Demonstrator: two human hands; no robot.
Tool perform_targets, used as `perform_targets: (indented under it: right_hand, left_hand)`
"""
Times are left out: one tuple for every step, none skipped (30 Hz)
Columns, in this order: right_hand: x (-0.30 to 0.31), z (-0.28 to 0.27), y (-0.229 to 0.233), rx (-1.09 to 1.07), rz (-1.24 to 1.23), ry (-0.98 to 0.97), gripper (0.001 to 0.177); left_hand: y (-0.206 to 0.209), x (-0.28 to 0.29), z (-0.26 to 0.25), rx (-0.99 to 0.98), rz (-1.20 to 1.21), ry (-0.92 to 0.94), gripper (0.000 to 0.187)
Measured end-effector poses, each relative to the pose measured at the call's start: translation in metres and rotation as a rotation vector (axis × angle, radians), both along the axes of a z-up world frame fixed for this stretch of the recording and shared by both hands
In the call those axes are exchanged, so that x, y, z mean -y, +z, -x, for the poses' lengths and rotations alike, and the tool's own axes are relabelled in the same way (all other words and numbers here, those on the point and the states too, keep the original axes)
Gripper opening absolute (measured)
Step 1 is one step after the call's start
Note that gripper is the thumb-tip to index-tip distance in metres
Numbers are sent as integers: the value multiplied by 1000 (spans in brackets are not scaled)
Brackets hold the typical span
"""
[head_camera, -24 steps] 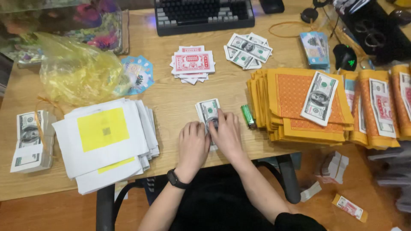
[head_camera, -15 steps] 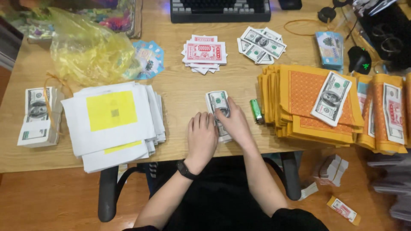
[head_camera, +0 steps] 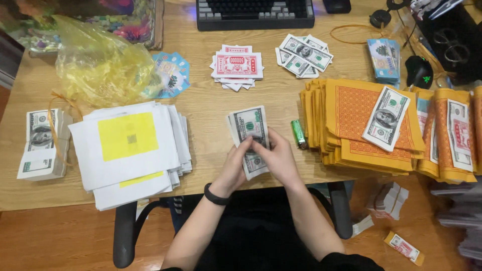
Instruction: Sorting, fanning, and stacking ritual paper money on a desk
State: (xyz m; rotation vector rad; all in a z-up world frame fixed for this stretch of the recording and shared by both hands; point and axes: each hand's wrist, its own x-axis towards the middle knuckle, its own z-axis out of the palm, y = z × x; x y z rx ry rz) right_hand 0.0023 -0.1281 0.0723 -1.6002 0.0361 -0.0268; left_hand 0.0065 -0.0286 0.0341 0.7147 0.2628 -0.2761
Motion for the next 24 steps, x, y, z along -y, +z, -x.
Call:
perform_targets:
  right_hand:
    - [2, 1, -4, -2, 0, 0, 36]
    - [3, 2, -7, 192, 336, -79, 53]
    - [4, 2, -9, 388, 670, -159, 71]
    - [5, 1, 0, 388, 668, -160, 71]
    - [6, 1, 8, 206, 524, -119, 75]
    - [7, 0, 16, 26, 378, -77, 79]
    - [8, -2, 12, 19, 378, -78, 79]
    - [8, -4, 8, -52, 251, -86, 60]
    - [9, -10, 5, -114, 127, -92, 41]
    - [11, -14, 11, -113, 128, -93, 41]
    - [13, -13, 15, -72, 107, -33, 35]
    - [14, -13, 19, -31, 86, 26, 30]
    - [15, -14, 14, -42, 89, 26, 30]
    - [15, -15, 9, 20, 103, 86, 39]
    - [15, -17, 4, 83, 117, 146, 49]
    - [14, -20, 8, 75, 118, 146, 49]
    - [12, -22, 12, 98, 163, 174, 51]
    - [10, -23, 15, 120, 207, 203, 53]
    - [10, -24, 13, 114, 206, 203, 53]
    - [9, -25, 11, 62, 143, 180, 53]
    - [9, -25, 8, 11, 77, 157, 54]
    - [11, -26, 2, 3, 76, 157, 54]
    - [13, -27, -3, -14, 62, 110, 51]
    - [15, -27, -10, -31, 48, 64, 47]
  left_hand:
    - [-2, -1, -1, -2, 0, 0, 35]
    - [-4, -3, -2, -34, 52, 25, 33]
    - [-5, -5, -5, -64, 101, 49, 31]
    - [16, -5, -1, -63, 99, 48, 31]
    - [36, -4, 4, -97, 69, 65, 35]
    - [57, -3, 8, -131, 39, 81, 39]
    - [50, -8, 6, -137, 38, 78, 39]
    - [44, -12, 3, -140, -66, 83, 43]
    - [38, -17, -3, -136, -167, 90, 48]
    - [40, -19, -9, -135, -165, 89, 48]
    - [41, -21, -10, -90, -207, 99, 40]
    - [41, -23, -12, -44, -249, 109, 32]
    - [51, -21, -11, -55, -247, 107, 32]
    - [60, -19, -9, -46, -251, 101, 28]
    - [70, -18, -9, -35, -254, 95, 23]
    - [63, -18, -11, -43, -252, 93, 23]
    - [55, -17, -12, -45, -246, 101, 25]
    - [48, -17, -13, -47, -240, 109, 28]
    - [45, -18, -17, -54, -240, 107, 28]
    - [42, -20, -22, -39, -240, 99, 25]
    - [39, -21, -25, -24, -241, 92, 23]
    - [46, -20, -24, -32, -243, 90, 23]
    - [52, -17, -22, -44, -255, 105, 23]
    - [58, -15, -21, -56, -268, 120, 23]
